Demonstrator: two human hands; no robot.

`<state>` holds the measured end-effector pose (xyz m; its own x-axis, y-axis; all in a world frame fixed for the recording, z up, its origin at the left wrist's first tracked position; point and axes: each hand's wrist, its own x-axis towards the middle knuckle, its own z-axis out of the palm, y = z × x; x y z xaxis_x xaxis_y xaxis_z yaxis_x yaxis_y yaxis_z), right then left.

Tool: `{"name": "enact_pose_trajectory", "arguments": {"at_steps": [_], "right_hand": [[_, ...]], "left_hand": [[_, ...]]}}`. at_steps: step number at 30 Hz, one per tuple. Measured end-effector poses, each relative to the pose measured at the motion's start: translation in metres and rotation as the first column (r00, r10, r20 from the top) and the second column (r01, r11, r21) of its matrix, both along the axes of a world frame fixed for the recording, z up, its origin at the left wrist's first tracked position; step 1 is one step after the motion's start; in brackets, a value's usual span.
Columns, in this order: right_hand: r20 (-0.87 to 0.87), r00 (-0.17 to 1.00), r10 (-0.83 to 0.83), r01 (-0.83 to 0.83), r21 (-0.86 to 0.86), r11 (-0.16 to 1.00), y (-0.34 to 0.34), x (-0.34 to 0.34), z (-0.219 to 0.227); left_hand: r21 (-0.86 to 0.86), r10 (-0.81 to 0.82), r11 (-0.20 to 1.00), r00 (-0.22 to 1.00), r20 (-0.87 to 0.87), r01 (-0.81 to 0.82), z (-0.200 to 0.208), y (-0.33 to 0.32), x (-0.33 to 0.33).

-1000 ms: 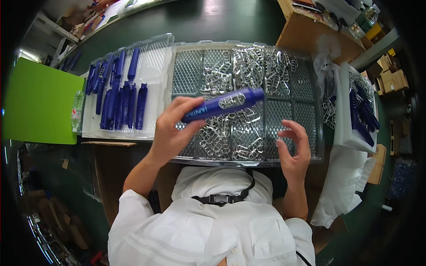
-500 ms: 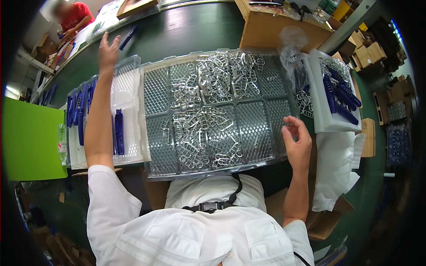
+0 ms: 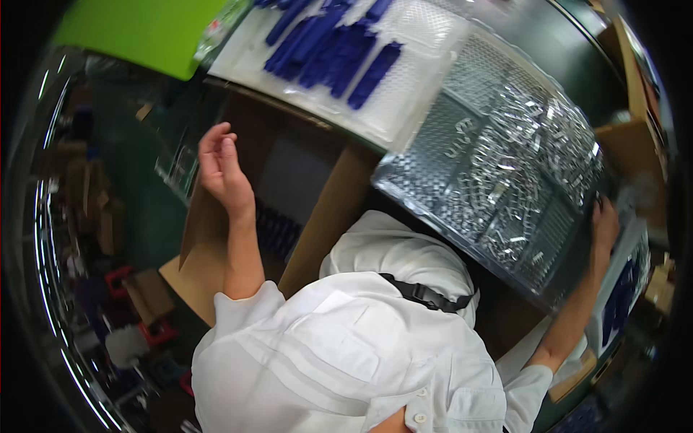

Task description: Assembling metal components into blue plastic housings at an electronics factory workbench.

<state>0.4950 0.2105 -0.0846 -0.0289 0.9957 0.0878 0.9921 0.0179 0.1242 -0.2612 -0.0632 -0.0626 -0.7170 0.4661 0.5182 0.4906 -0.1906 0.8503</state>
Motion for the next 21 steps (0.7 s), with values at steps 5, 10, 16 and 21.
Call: {"name": "enact_pose_trajectory", "arguments": {"at_steps": [5, 10, 16, 21], "right_hand": [[-0.053, 0.98, 0.191, -0.186, 0.083, 0.979, 0.013, -0.007, -0.008], [-0.764, 0.643, 0.04, 0.032, 0.079, 0.996, -0.028, -0.018, 0.008], [-0.896, 0.436, -0.082, 0.183, -0.001, 0.983, -0.086, -0.051, 0.042], [-0.934, 0.349, -0.068, 0.187, -0.002, 0.982, -0.121, -0.088, 0.066]], "left_hand": [[-0.53, 0.349, 0.821, 0.921, 0.173, -0.212, -0.175, -0.179, -0.065], [-0.993, 0.286, 0.107, 0.958, -0.009, -0.041, -0.312, -0.268, -0.085], [-0.962, -0.164, -0.265, 0.986, -0.02, -0.063, -0.402, -0.304, -0.064], [-0.959, -0.26, -0.222, 0.959, -0.115, -0.175, -0.415, -0.287, -0.04]]}}
